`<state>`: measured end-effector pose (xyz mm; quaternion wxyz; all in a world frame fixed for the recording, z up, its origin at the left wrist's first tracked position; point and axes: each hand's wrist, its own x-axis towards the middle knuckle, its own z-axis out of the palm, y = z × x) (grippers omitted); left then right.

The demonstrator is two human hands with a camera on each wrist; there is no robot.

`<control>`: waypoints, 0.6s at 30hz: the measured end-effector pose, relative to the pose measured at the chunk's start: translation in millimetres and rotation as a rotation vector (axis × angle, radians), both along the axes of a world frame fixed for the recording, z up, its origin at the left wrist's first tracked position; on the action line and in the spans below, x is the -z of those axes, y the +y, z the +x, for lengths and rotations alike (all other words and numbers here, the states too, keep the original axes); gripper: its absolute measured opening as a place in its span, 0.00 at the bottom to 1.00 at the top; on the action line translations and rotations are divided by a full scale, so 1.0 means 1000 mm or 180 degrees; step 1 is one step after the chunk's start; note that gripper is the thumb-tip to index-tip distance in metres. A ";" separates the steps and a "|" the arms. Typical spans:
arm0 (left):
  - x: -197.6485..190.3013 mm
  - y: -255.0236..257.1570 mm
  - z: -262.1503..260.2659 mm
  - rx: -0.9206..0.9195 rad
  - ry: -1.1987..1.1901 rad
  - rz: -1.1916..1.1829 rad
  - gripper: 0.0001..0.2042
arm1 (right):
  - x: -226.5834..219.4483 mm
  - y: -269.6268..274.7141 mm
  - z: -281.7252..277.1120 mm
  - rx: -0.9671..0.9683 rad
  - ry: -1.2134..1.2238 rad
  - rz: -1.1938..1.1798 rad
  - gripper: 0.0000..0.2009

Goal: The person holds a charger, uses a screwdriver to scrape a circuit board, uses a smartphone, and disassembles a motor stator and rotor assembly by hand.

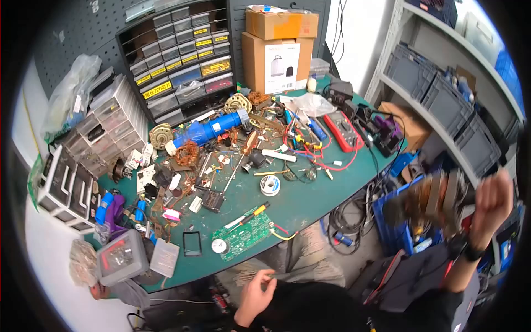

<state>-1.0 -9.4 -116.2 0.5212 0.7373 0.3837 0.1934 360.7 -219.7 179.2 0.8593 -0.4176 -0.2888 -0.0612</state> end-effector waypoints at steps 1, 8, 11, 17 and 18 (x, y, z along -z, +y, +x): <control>0.007 0.002 -0.002 0.0010 0.0127 -0.0036 0.12 | 0.020 -0.006 -0.007 0.0246 -0.0078 -0.0325 0.10; 0.041 0.012 -0.032 -0.0226 0.1909 0.0190 0.15 | 0.284 -0.027 0.048 0.0476 0.0655 -0.1984 0.18; 0.059 0.010 -0.043 -0.0476 0.2579 0.0426 0.17 | 0.394 -0.048 0.062 0.0992 0.0186 -0.2252 0.18; 0.068 0.004 -0.028 -0.0692 0.2691 0.0486 0.17 | 0.345 -0.073 0.104 0.2001 0.0340 -0.2103 0.22; 0.065 0.004 -0.021 -0.0523 0.2732 0.0518 0.17 | 0.257 -0.066 0.070 0.1273 0.0422 -0.2667 0.23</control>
